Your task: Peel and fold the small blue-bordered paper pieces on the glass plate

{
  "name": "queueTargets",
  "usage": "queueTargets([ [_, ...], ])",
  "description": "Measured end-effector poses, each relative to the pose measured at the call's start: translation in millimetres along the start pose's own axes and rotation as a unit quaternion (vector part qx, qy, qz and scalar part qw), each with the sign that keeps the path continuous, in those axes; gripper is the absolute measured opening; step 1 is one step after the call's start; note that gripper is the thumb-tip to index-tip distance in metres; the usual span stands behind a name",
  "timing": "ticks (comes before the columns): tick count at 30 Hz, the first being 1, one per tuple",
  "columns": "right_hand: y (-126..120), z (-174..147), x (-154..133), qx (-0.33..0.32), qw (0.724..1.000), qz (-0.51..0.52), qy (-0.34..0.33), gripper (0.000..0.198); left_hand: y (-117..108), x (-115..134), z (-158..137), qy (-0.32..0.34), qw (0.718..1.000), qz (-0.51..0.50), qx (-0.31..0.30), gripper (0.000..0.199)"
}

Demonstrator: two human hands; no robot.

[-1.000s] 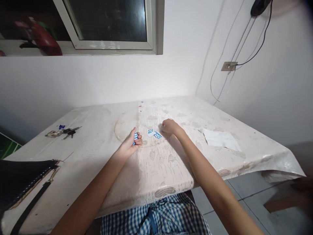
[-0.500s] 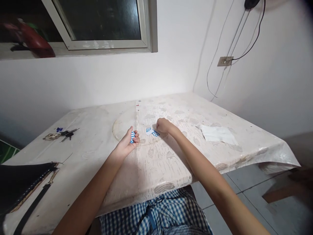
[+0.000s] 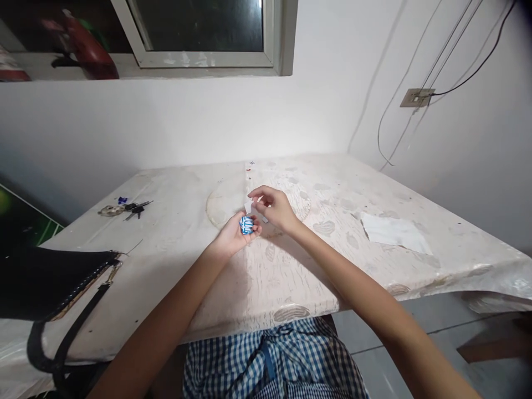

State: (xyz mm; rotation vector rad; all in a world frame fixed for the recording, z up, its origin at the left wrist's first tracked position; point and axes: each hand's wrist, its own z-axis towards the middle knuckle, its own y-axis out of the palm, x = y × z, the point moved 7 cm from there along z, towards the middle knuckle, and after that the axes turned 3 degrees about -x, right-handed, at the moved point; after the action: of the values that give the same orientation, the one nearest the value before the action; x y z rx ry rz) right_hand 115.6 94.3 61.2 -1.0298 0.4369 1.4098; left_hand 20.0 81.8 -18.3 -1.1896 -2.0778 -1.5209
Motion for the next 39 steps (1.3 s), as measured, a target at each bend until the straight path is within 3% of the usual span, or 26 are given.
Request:
queueTargets([
  [8,20.6,-7.8,-6.1,-0.061,0.995,-0.066,-0.048,0.026,0.0,10.1,0.9,0.066,0.998,-0.006,-0.015,0.012],
  [15,27.1,-11.2,-5.0,-0.106,0.986,-0.119,-0.044,0.026,-0.6,10.4,1.0,0.060,0.998,-0.010,0.002,0.018],
  [22,39.3,-17.3,-4.9,-0.184,0.958,-0.202,-0.086,0.044,-5.2,9.5,-1.5,0.058,0.997,-0.024,0.044,0.021],
  [25,26.9,-11.2,-8.0,-0.142,0.971,-0.165,-0.097,0.041,-9.2,11.3,-1.5,0.065,0.995,-0.037,0.061,0.018],
  [28,-5.0,0.6,2.9,-0.025,0.984,-0.165,-0.062,0.037,-12.2,12.6,-1.2,0.064,0.993,-0.073,0.071,0.015],
  [30,-20.6,5.9,21.3,0.004,0.975,-0.222,0.002,0.035,-12.8,13.5,-1.1,0.061,0.991,-0.092,0.074,0.017],
  [34,-18.2,4.3,60.4,-0.118,0.927,-0.338,0.108,0.031,-11.3,15.1,-1.1,0.064,0.991,-0.096,0.073,0.017],
  [36,-11.1,-0.2,69.0,-0.178,0.908,-0.361,0.121,0.030,-10.2,15.1,-1.3,0.065,0.991,-0.095,0.070,0.014],
  [39,-5.8,-3.2,69.0,-0.213,0.897,-0.367,0.119,0.023,-9.7,14.9,-0.9,0.066,0.991,-0.092,0.064,0.014],
])
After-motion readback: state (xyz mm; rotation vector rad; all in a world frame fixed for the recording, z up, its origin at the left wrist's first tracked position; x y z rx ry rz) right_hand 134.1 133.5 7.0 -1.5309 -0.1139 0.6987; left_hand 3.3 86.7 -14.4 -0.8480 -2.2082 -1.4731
